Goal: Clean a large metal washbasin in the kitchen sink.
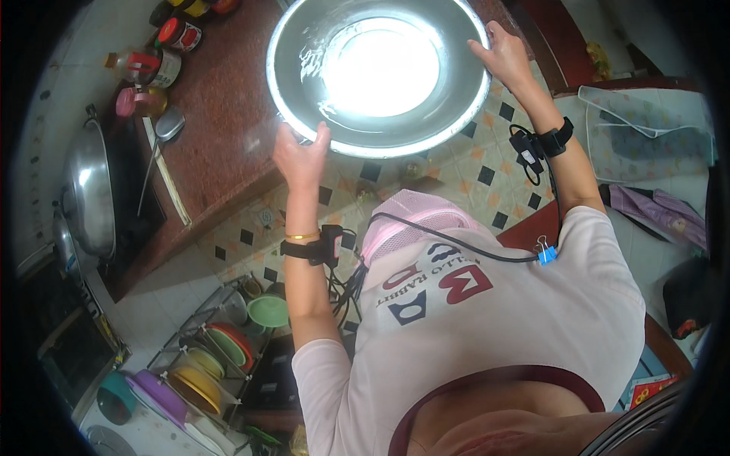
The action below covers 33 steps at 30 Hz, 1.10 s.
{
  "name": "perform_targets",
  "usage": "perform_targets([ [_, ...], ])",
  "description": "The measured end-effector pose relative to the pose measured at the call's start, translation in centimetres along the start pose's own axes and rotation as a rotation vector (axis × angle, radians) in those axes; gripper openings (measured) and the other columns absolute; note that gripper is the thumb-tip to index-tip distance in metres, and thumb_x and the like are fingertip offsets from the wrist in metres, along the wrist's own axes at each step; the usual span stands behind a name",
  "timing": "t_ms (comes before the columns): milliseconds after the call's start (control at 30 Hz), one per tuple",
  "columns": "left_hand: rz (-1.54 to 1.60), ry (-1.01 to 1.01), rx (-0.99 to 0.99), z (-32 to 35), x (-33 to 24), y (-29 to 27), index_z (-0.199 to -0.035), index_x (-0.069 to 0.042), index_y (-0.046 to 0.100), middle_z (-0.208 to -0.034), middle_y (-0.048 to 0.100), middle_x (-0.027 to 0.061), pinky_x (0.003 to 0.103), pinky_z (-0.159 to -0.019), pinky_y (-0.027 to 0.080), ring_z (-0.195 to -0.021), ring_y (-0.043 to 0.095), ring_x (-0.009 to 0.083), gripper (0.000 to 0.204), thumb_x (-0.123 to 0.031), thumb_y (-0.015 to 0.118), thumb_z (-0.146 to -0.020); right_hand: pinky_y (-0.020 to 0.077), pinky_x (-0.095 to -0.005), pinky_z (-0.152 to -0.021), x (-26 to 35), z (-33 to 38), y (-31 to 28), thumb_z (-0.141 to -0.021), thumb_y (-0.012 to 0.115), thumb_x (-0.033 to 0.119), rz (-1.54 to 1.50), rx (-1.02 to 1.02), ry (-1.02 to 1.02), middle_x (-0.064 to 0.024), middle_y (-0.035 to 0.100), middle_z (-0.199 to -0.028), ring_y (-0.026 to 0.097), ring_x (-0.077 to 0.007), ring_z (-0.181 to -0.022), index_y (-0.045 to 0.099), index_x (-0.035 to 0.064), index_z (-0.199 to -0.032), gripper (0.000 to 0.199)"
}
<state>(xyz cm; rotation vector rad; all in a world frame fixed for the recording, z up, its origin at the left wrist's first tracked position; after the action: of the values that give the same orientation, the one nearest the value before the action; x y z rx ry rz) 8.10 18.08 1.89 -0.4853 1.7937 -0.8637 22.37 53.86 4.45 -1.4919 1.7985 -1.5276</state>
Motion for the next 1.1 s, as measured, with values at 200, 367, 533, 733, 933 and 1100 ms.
perform_targets([
  [200,0.010,0.038,-0.050,0.2,0.2,-1.3,-0.069,-0.001,0.044,-0.062,0.047,0.0121,0.039,-0.054,0.040,-0.056,0.046,0.0292,0.039,-0.028,0.071,-0.063,0.0470,-0.0409,-0.057,-0.4,1.1,1.7,-0.071,0.066,0.036,-0.059,0.101,0.099,-0.0214,0.060,-0.071,0.060,-0.0368,-0.065,0.055,-0.0008,-0.087,0.041],
  [367,-0.011,0.007,-0.004,0.4,0.5,-0.9,-0.073,0.000,0.048,-0.066,0.052,0.0161,0.043,-0.058,0.041,-0.061,0.051,0.0347,0.036,-0.027,0.070,-0.063,0.0469,-0.0410,-0.058,-0.5,1.9,1.8,-0.071,0.066,0.035,-0.076,0.095,0.115,-0.0216,0.059,-0.071,0.060,-0.0372,-0.066,0.055,-0.0012,-0.087,0.041],
  [533,0.002,-0.014,0.024,0.4,1.0,-0.4,-0.070,0.000,0.046,-0.065,0.051,0.0155,0.042,-0.057,0.040,-0.058,0.050,0.0330,0.037,-0.028,0.070,-0.063,0.0467,-0.0410,-0.059,0.0,2.2,0.6,-0.070,0.066,0.034,-0.064,0.088,0.144,-0.0217,0.059,-0.071,0.059,-0.0371,-0.066,0.055,-0.0015,-0.087,0.041],
  [733,0.046,-0.036,0.050,0.0,1.9,-0.3,-0.064,-0.002,0.037,-0.057,0.041,0.0061,0.033,-0.052,0.037,-0.052,0.038,0.0190,0.045,-0.032,0.070,-0.065,0.0464,-0.0422,-0.060,1.1,2.2,-1.7,-0.067,0.064,0.030,-0.048,0.087,0.184,-0.0222,0.059,-0.073,0.059,-0.0369,-0.069,0.055,-0.0020,-0.088,0.040],
  [933,0.000,-0.140,0.230,-2.3,2.5,-0.2,-0.069,0.000,0.042,-0.065,0.051,0.0151,0.039,-0.059,0.041,-0.061,0.049,0.0299,0.044,-0.036,0.067,-0.066,0.0474,-0.0447,-0.065,1.5,0.3,-1.7,-0.067,0.062,0.030,0.061,0.136,0.163,-0.0226,0.060,-0.077,0.059,-0.0384,-0.074,0.055,-0.0018,-0.089,0.039],
  [1100,-0.044,-0.187,0.335,-5.0,1.9,-0.3,-0.069,0.000,0.042,-0.068,0.053,0.0177,0.038,-0.062,0.041,-0.064,0.051,0.0304,0.046,-0.041,0.064,-0.067,0.0481,-0.0453,-0.070,1.3,-2.5,-0.9,-0.067,0.063,0.031,0.134,0.210,0.218,-0.0231,0.061,-0.082,0.059,-0.0379,-0.080,0.057,-0.0035,-0.091,0.043],
])
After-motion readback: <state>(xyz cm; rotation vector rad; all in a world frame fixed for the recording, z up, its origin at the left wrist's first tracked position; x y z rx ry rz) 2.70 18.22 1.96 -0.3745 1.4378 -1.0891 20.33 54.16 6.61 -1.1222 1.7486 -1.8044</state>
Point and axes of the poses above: each hand's wrist, its own z-axis away from the middle knuckle, its own y-axis out of the palm, x = y × z, the point moved 8 cm from there along -z, towards the middle knuckle
